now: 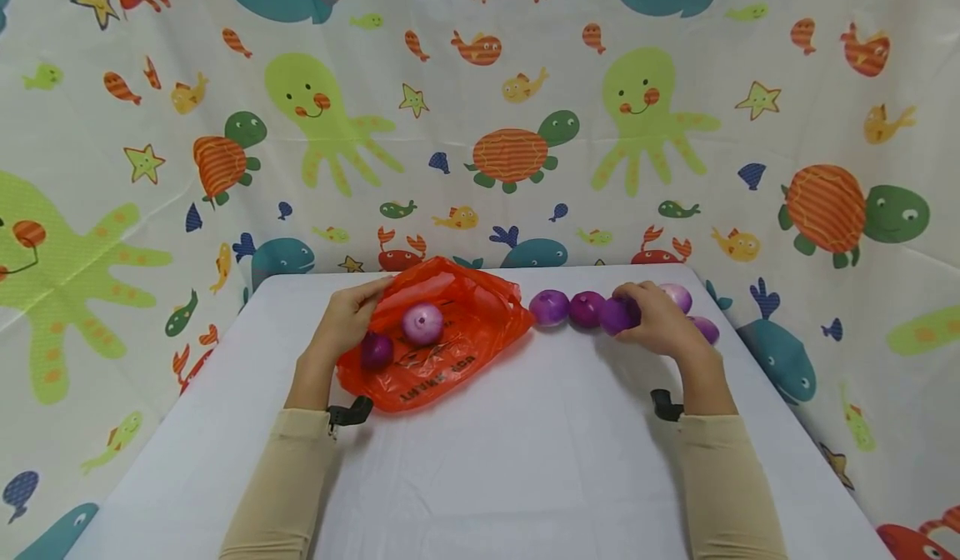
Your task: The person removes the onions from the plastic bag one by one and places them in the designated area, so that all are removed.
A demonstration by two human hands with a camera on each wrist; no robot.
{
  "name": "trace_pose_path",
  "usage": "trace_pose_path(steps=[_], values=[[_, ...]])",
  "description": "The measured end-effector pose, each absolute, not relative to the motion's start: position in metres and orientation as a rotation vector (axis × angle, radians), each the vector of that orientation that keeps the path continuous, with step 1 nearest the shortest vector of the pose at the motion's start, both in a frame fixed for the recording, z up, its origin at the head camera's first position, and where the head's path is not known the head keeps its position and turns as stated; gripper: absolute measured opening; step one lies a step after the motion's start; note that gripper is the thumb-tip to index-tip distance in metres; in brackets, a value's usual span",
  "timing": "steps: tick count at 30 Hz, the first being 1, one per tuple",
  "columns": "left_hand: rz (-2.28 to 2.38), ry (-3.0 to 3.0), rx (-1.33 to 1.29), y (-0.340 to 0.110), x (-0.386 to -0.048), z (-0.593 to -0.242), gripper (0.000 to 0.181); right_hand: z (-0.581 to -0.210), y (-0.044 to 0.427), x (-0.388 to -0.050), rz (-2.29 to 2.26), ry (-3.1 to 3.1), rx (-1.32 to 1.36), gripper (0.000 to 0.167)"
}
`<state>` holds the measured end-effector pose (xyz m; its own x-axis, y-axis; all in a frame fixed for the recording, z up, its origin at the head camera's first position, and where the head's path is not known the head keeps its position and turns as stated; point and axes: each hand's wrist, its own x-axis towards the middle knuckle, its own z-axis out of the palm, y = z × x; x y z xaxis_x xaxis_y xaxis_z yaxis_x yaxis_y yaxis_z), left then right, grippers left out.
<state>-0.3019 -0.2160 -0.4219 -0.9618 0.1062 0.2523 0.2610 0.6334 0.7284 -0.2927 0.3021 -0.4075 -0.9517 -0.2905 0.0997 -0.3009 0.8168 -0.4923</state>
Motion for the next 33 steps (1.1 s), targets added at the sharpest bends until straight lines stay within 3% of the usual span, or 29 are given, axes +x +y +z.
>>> trace_pose_path(steps=[33], values=[[-1.254,-2.672,-0.315,-0.214,-0.301,-0.421,0.043,-0.414,0.323,-0.292,0.782,-3.195,0.354,0.072]])
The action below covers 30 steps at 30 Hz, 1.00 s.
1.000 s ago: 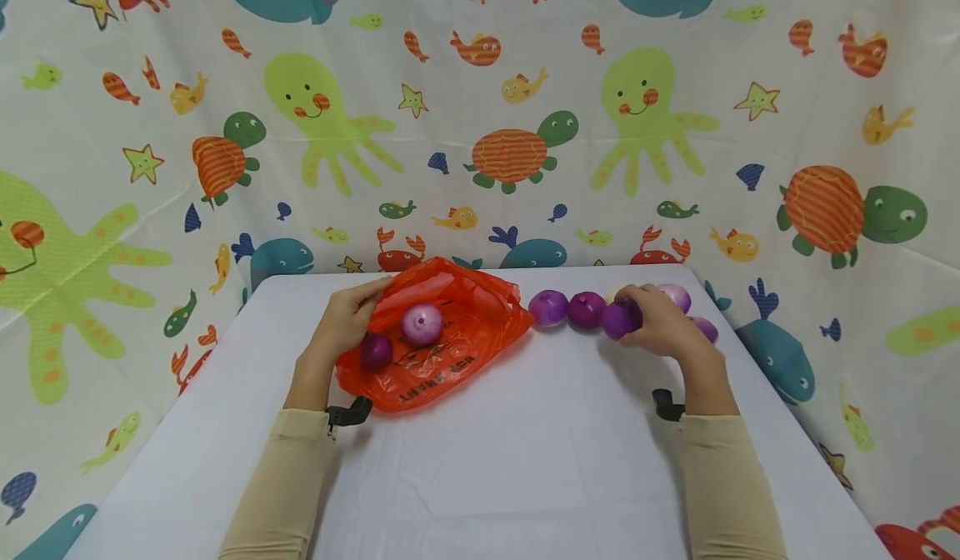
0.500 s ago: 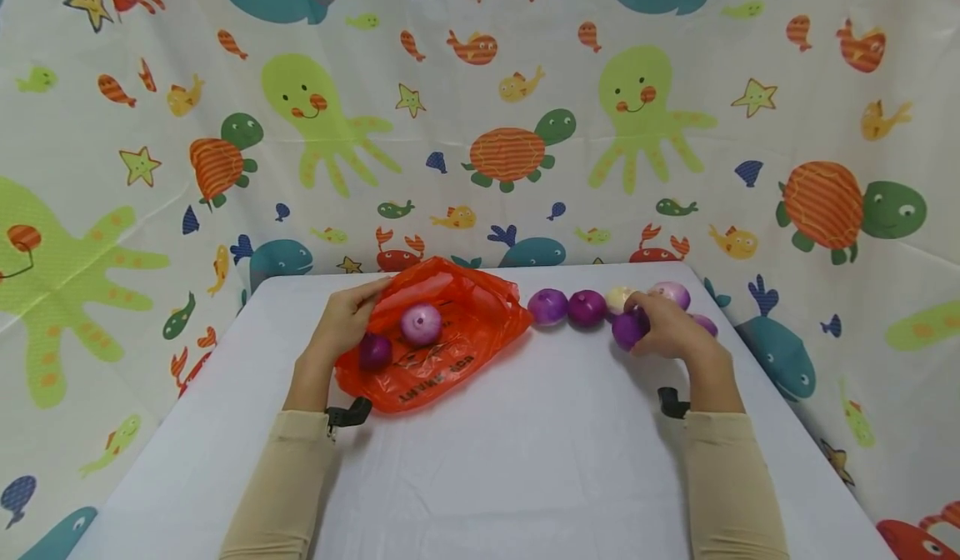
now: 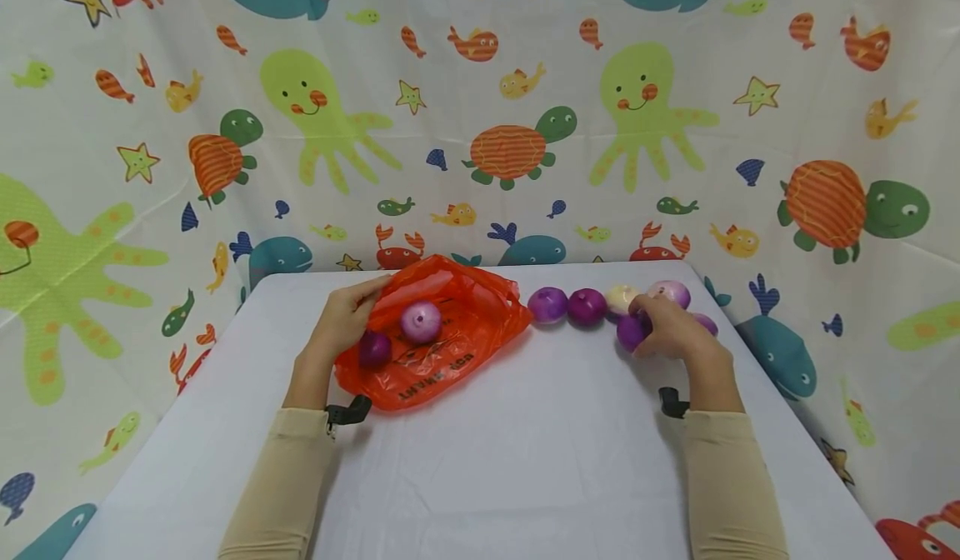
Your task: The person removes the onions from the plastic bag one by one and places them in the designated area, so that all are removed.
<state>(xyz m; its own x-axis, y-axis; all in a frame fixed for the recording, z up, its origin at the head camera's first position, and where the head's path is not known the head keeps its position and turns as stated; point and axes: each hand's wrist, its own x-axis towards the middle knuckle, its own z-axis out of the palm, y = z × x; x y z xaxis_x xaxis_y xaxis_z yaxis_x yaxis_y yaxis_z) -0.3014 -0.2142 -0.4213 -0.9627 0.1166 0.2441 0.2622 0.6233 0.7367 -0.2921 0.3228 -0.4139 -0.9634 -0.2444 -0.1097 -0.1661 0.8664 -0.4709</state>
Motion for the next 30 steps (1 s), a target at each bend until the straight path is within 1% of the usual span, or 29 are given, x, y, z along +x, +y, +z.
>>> trace_pose_path(steps=[4,14,24,30], values=[[-1.245,-2.668,-0.318,-0.2149,-0.3024,-0.4228,0.042,-0.4167,0.3213,-0.2935,-0.682,2.866,-0.315,0.069],[-1.231,-2.675,-0.308,-0.2154,-0.3019,-0.4223,0.042,-0.4183,0.3185,-0.2958,-0.594,2.860,-0.233,0.073],[-1.232,-2.663,-0.318,-0.2155,-0.3016,-0.4217,0.042,-0.4193,0.3192,-0.2962,-0.610,2.842,-0.146,0.074],[-1.222,-2.654,-0.330,-0.2151,-0.3024,-0.4228,0.042,-0.4188,0.3206,-0.2946,-0.618,2.833,-0.098,0.079]])
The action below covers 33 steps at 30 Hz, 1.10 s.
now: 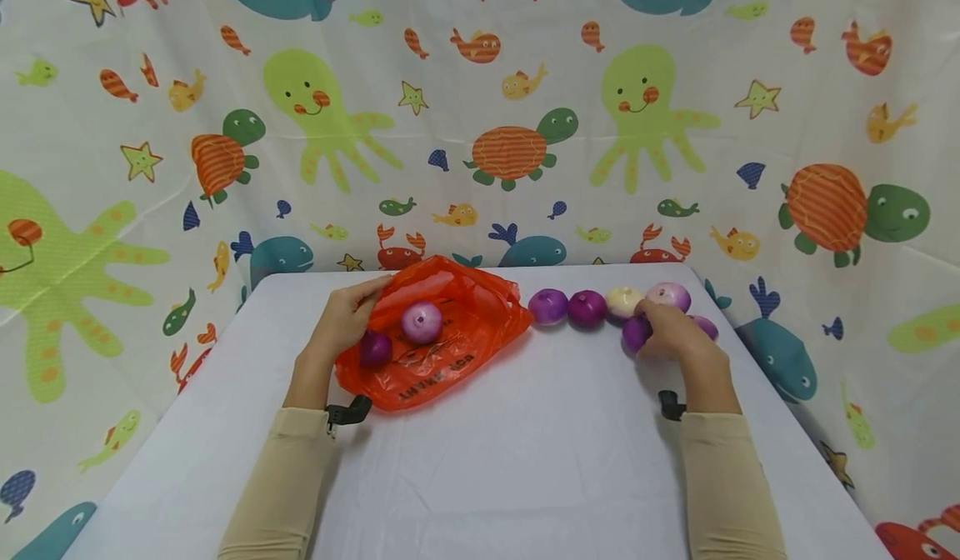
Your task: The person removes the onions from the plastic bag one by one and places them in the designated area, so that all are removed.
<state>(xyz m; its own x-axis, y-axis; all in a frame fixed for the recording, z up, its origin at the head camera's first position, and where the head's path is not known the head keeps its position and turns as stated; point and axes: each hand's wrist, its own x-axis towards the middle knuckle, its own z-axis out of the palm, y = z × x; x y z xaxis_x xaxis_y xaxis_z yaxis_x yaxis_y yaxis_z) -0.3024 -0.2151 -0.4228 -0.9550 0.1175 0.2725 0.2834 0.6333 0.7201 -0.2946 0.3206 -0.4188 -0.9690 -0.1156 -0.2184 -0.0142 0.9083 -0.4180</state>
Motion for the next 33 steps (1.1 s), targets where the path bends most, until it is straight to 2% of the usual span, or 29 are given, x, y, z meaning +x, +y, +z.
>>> trace_pose_path(steps=[10,16,33], values=[[-1.226,-2.665,-0.320,-0.215,-0.302,-0.423,0.041,-0.411,0.305,-0.302,-1.015,3.252,-0.190,0.068],[-1.211,-2.668,-0.323,-0.215,-0.301,-0.424,0.041,-0.413,0.282,-0.308,-1.215,3.435,-0.453,0.054],[-1.216,-2.657,-0.331,-0.215,-0.303,-0.424,0.041,-0.416,0.196,-0.316,-1.155,3.318,-0.756,0.058]])
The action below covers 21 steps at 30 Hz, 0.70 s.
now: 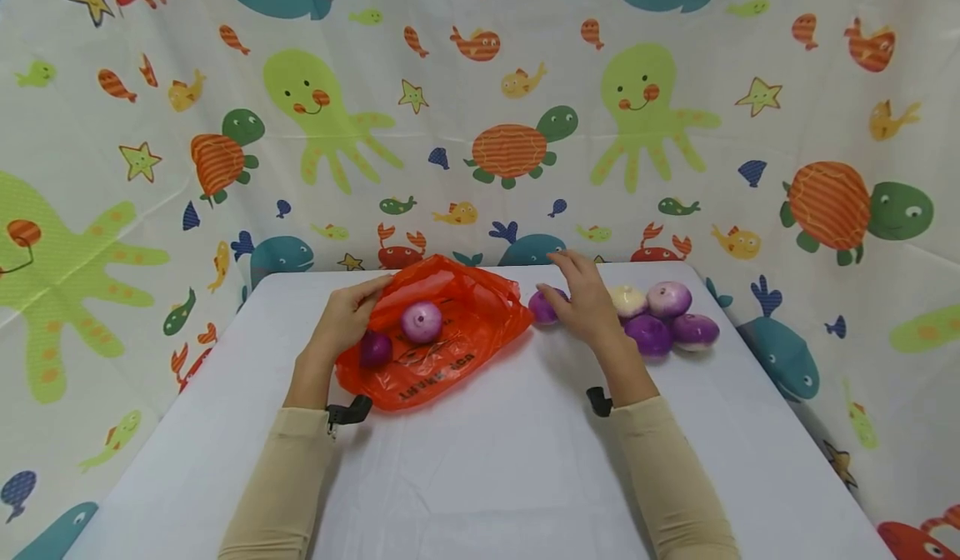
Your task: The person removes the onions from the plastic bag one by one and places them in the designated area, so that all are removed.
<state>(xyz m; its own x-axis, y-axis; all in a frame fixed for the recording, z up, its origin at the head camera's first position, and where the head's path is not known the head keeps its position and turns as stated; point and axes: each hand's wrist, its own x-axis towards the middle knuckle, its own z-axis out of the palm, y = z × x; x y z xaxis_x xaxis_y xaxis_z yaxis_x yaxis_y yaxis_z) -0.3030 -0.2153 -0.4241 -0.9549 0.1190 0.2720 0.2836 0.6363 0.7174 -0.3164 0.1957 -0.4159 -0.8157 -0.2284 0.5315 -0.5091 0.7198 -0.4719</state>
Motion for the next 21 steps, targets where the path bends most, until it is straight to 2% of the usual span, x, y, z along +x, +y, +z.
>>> trace_pose_path(steps=[8,21], values=[[-1.204,-2.656,-0.341,-0.215,-0.305,-0.425,0.041,-0.417,0.178,-0.313,0.878,-2.595,0.566,0.074],[-1.231,-2.660,-0.334,-0.216,-0.305,-0.425,0.041,-0.416,0.133,-0.307,0.932,-2.590,0.711,0.072]])
